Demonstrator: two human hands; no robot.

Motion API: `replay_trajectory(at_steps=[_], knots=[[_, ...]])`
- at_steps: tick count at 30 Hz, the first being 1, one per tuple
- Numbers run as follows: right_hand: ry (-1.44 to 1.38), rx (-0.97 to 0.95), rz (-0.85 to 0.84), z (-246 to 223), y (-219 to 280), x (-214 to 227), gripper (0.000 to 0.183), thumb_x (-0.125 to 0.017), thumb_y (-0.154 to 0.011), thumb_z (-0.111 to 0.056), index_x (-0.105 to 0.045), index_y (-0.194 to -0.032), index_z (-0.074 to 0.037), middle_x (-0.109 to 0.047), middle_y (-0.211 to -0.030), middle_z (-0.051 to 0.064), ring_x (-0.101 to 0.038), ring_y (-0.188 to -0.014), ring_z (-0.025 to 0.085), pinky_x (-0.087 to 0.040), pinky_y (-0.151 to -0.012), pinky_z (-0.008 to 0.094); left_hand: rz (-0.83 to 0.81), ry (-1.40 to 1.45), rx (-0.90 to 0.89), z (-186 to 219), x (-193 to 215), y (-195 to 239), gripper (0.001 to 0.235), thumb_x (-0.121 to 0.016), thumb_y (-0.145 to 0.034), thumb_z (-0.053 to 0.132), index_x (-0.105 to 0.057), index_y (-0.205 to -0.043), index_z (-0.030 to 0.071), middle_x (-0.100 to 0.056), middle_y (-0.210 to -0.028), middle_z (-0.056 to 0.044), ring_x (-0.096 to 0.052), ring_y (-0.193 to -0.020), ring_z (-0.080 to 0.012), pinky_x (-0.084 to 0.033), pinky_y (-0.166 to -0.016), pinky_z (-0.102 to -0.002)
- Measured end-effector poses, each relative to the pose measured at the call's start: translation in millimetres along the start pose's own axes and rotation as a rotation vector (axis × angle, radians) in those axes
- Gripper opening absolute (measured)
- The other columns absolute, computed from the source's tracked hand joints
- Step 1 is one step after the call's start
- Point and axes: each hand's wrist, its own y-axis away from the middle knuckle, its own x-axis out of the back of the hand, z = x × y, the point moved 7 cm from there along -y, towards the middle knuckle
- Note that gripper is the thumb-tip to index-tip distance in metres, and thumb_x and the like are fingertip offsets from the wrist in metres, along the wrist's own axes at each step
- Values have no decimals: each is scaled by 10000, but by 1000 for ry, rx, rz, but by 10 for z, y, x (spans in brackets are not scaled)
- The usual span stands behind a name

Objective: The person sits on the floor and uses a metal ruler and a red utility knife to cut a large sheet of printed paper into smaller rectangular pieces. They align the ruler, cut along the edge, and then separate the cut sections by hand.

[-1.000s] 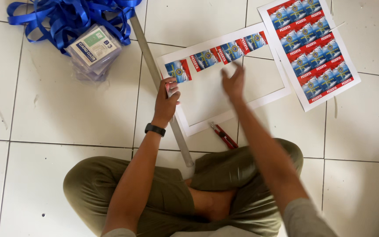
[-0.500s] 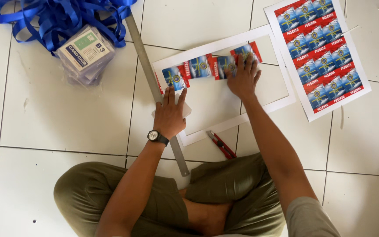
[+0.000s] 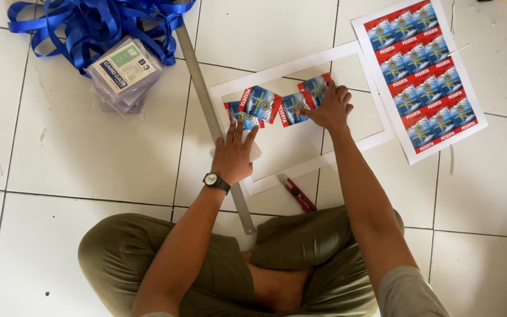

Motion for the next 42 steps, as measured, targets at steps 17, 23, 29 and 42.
replay_trajectory(at_steps=[17, 23, 29, 42], knots=[[-318, 30, 117, 69, 53, -335, 671, -997, -637, -158, -579, -1142, -16, -424, -1176, 181, -611, -1102, 423, -557, -905, 480, 55, 25, -11, 31, -89, -85, 928, -764, -806, 299, -319, -1615, 198, -329, -1608, -210, -256, -1543, -401, -406, -977, -539], [-1023, -136, 271, 336, 406, -336, 472, -863, -846, -90, -586, -1217, 2, -660, -966, 158, -709, -760, 265, -671, -607, 379, 311, 906, -23, -110, 230, -97, 787, -653, -926, 189, -302, -1628, 241, -468, -1492, -257, -525, -1362, -440, -506, -992, -549], [-1789, -439, -65, -369, 1184, -1214, 225, -657, -983, -82, -566, -1176, -14, -640, -996, 123, -680, -855, 258, -555, -755, 382, 412, 1810, -163, -219, 549, 63, 687, -668, -1003, 386, -386, -1605, 211, -565, -1437, -166, -578, -1272, -232, -504, -1057, -410], [-350, 375, 189, -996, 701, -645, 995, -965, -730, -398, -474, -1483, 28, -483, -1449, 303, -371, -1440, 455, -209, -1254, 518, 657, 1698, 202, -697, 321, 62, 695, -574, -869, -57, -445, -1519, 152, -574, -1158, -182, -627, -882, -202, -598, -728, -290]])
